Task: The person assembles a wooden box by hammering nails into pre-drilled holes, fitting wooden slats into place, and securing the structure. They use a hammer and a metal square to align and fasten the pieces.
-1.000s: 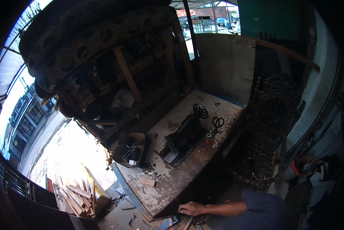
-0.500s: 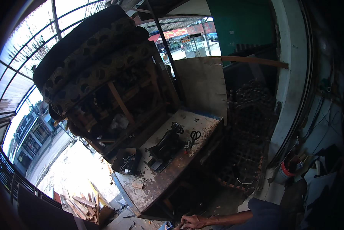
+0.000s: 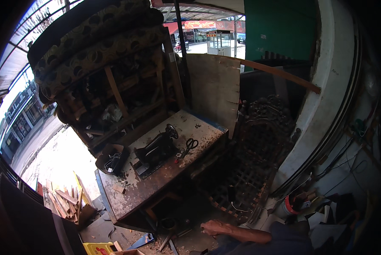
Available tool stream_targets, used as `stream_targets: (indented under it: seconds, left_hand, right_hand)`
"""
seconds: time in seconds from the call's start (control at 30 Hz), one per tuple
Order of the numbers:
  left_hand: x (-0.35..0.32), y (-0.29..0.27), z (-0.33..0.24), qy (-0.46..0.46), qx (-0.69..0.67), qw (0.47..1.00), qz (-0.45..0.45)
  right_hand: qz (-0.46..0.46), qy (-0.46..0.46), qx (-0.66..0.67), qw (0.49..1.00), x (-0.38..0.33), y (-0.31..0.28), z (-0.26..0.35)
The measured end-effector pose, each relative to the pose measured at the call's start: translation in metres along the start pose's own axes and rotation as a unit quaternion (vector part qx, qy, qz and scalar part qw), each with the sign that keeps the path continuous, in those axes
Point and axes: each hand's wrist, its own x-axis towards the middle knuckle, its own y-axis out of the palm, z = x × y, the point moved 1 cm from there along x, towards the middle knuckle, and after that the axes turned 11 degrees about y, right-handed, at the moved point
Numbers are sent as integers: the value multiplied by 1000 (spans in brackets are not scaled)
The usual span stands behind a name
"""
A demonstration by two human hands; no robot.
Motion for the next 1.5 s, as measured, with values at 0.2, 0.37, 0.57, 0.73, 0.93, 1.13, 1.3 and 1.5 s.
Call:
stream_targets:
  seconds: [0.2,0.37,0.57,0.73,0.93,1.13,1.3,1.5]
  left_hand:
    - [-48,15,90,-180,-36,980,-76]
    - [-129,21,189,-343,-69,928,-124]
    - [-271,-34,291,-392,-147,848,-325]
    - [-222,-133,198,-254,-221,803,-492]
    - [-249,-127,214,-305,-198,715,-597]
    - [-222,-122,273,-280,-149,648,-692]
    - [-171,-150,379,-183,-94,632,-747]
    - [-166,-113,459,-120,14,637,-761]
  right_hand:
    - [77,195,-171,963,-34,-5,-151]
    - [38,187,-223,956,16,-2,-146]
    - [-11,-79,-34,996,91,9,73]
    - [113,-118,-88,983,101,71,174]
    - [350,-191,-291,870,144,175,196]
    - [459,-215,-455,732,319,342,166]
    - [234,-174,-434,853,569,492,27]
    - [214,-193,-485,826,679,619,-24]
